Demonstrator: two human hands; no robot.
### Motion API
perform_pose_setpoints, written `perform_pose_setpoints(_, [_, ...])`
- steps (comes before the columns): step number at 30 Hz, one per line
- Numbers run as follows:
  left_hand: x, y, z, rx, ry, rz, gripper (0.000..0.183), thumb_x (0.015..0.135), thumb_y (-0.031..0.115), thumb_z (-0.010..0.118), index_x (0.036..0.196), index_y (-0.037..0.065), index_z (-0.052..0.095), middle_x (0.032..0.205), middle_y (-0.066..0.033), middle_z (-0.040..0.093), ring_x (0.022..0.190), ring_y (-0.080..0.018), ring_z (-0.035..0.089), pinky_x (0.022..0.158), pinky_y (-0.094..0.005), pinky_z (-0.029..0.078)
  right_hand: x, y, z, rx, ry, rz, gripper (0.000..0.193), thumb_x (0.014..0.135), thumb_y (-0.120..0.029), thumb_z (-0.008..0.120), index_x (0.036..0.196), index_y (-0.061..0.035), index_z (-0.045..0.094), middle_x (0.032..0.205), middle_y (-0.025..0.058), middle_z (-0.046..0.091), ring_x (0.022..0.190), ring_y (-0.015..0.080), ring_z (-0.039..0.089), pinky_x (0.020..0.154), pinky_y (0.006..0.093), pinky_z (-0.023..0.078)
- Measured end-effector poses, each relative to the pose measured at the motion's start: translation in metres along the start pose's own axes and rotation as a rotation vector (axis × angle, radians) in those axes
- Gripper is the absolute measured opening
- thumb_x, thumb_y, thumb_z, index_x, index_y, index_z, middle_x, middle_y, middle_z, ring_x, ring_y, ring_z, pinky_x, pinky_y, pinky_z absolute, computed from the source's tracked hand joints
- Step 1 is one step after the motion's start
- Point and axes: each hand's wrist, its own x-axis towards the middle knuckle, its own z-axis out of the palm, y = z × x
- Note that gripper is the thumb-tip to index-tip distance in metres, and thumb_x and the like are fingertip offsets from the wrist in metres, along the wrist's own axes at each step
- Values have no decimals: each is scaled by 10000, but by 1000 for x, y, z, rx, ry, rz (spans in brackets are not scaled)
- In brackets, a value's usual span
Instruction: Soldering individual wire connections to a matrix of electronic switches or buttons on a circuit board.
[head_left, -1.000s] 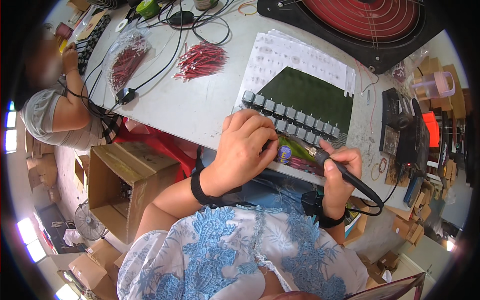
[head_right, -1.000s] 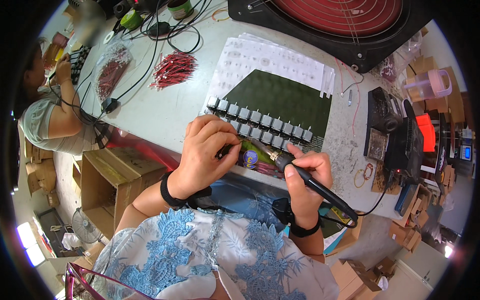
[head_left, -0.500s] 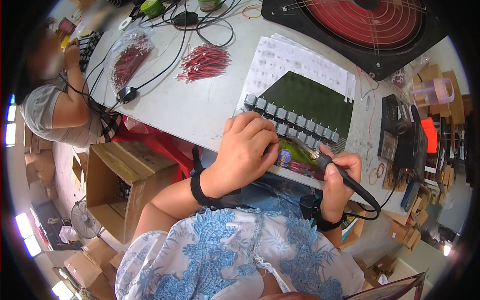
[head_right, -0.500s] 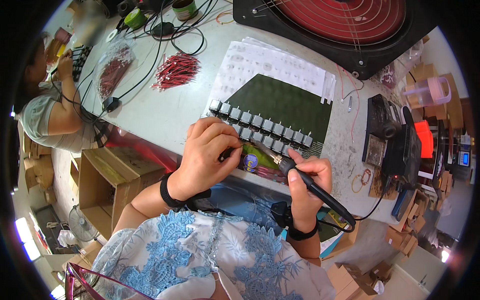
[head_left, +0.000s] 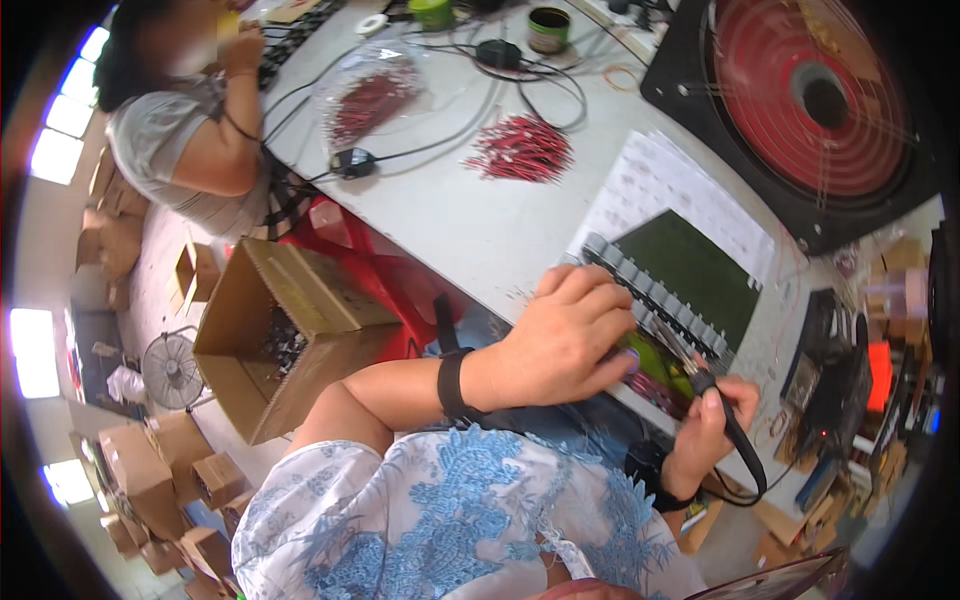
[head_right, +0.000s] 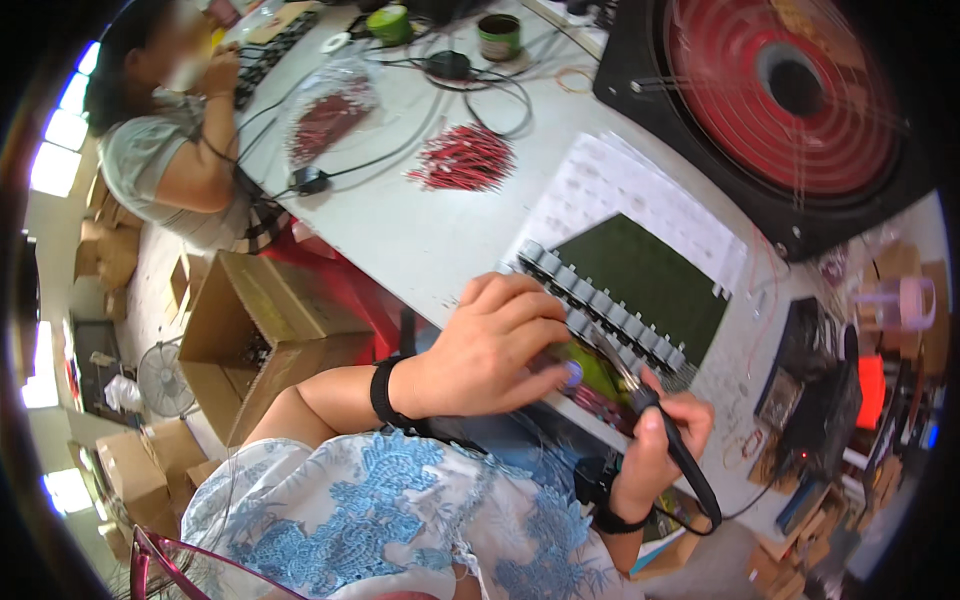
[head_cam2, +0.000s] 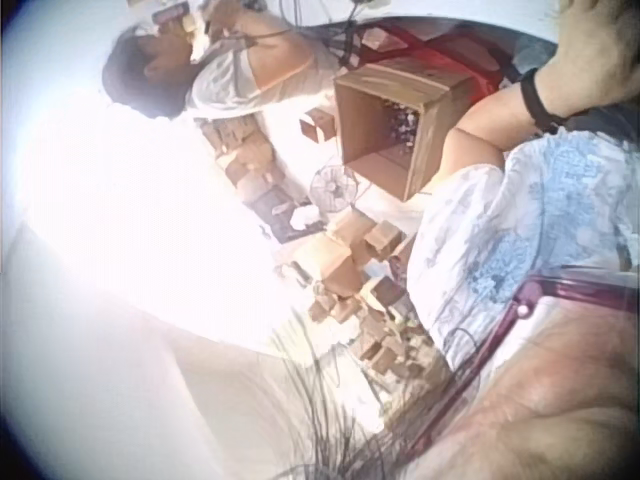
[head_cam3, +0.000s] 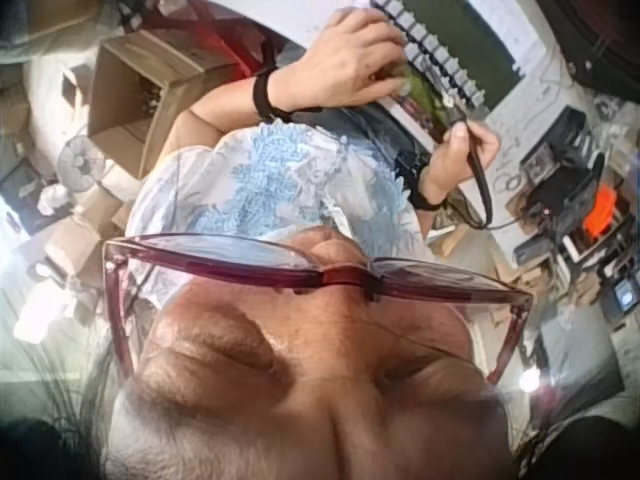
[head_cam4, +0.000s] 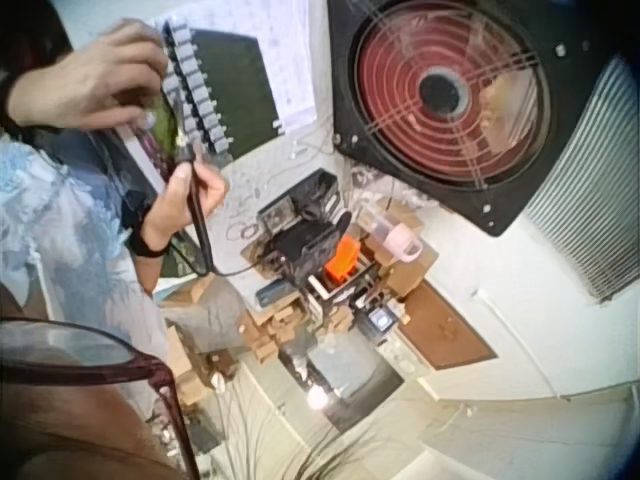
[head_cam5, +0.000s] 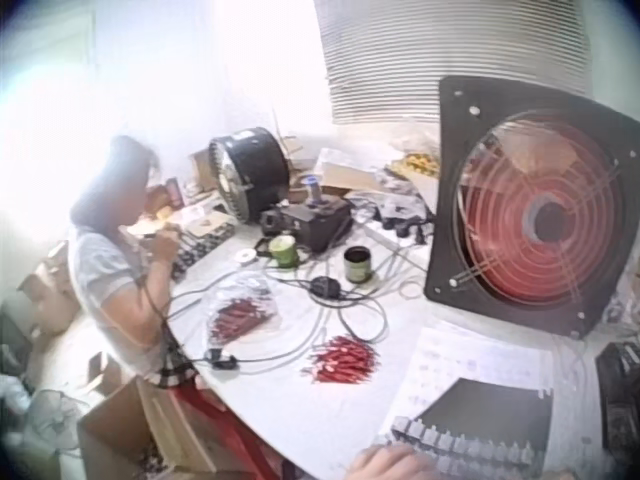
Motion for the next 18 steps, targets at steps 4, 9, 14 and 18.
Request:
perform_pose_setpoints(4, [14, -35, -42, 96, -64, 7, 220, 725, 110, 704, 932, 85, 636, 984, -63, 612, 960, -289, 563, 834, -398, 448, 0, -1, -1, 17, -11, -3, 180, 836, -157, 585, 864, -49, 443, 736, 18, 379, 567, 79, 362, 807, 337, 496])
perform_pose_setpoints(9, [23, -117, -91, 678, -97, -141, 149, 748, 70, 628, 895, 85, 651, 881, -64, 642, 889, -278, 580, 774, -389, 479, 0, 2, -1, 25, -8, 14, 171, 832, -144, 585, 874, -43, 454, 760, 23, 389, 584, 75, 370, 599, 212, 372])
perform_pose_setpoints(14, [15, -106, -91, 589, -290, -149, 67, 774, 108, 643, 839, 100, 658, 825, -36, 635, 865, -260, 576, 755, -374, 465, 1, 4, -3, 31, 11, 23, 157, 832, -126, 579, 880, -40, 457, 774, 27, 396, 586, 70, 369, 569, 202, 343])
perform_pose_setpoints(18, [4, -88, -92, 398, -289, -126, 55, 768, 130, 677, 819, 112, 666, 819, -16, 629, 875, -239, 576, 750, -361, 450, 3, 2, -1, 37, 9, 22, 150, 833, -116, 576, 886, -38, 459, 788, 32, 407, 589, 68, 373, 556, 193, 331])
